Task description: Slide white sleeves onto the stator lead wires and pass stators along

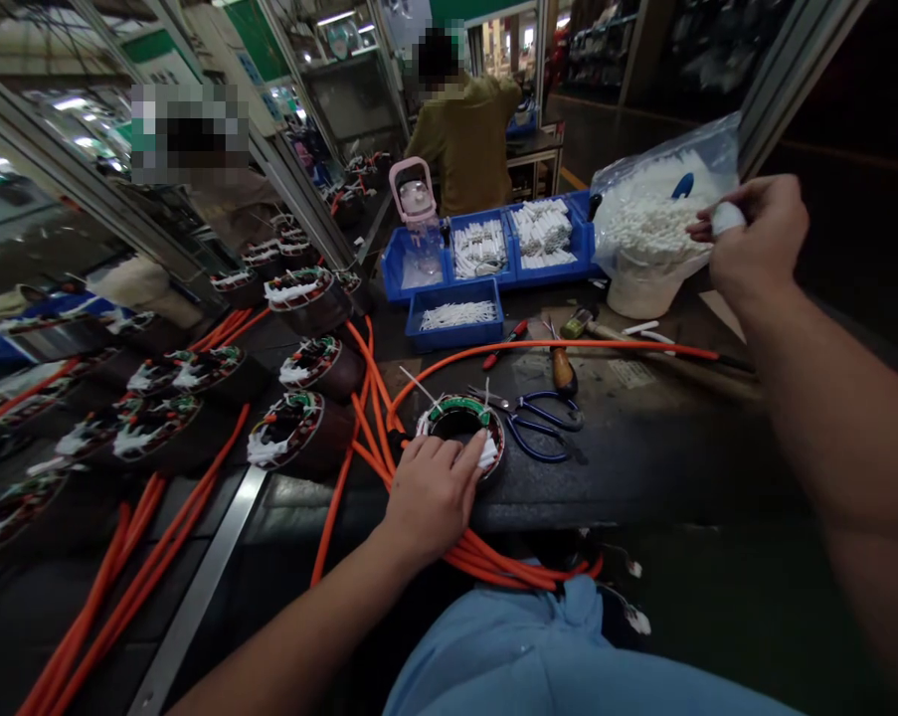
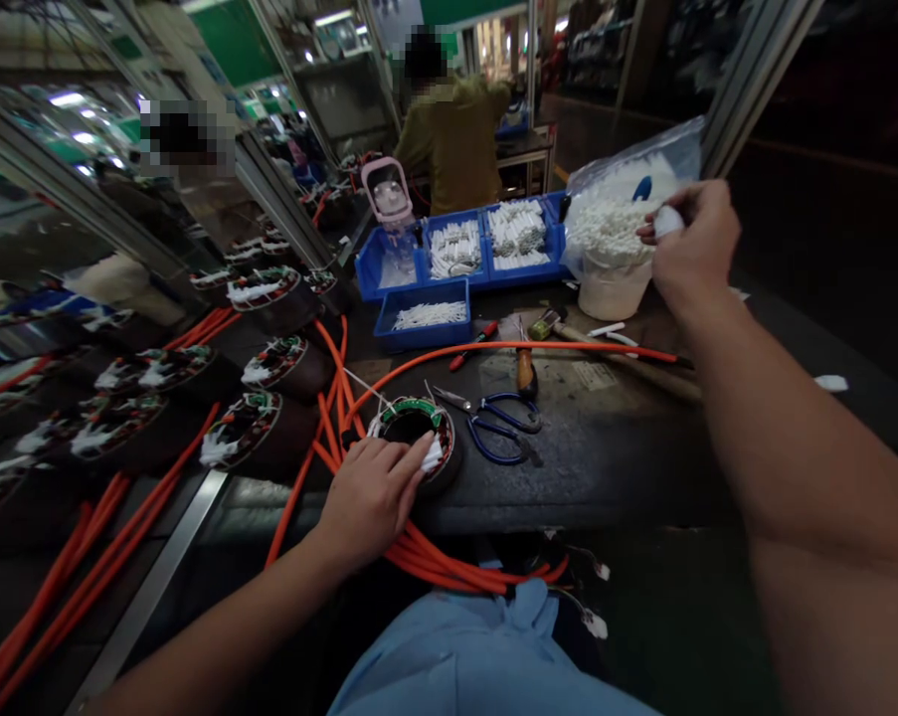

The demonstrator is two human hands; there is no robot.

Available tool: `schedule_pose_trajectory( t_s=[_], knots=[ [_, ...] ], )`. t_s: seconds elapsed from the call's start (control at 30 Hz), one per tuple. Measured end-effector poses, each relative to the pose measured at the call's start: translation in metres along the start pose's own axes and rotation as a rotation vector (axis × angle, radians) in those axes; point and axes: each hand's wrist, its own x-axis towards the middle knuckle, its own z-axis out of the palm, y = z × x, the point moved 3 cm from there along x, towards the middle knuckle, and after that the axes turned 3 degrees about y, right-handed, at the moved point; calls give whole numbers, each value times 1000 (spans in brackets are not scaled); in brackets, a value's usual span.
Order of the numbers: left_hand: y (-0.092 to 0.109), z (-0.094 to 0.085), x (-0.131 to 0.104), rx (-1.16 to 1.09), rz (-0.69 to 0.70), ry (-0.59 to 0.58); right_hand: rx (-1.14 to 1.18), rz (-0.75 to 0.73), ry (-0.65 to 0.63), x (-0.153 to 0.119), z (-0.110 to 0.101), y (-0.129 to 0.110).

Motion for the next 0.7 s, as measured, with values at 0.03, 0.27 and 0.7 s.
schedule_pose_trajectory(
  t_s=[0.03, 0.27, 0.7],
  knots=[
    [0, 0, 0, 0, 1, 1, 68, -69, -5, -11, -6, -14],
    [0, 0, 0, -1, 10, 37, 469, -545, -515, -184, -57, -118],
    [-1, 0, 0, -7, 23, 53, 606, -450, -775, -339, -78, -96]
  ],
)
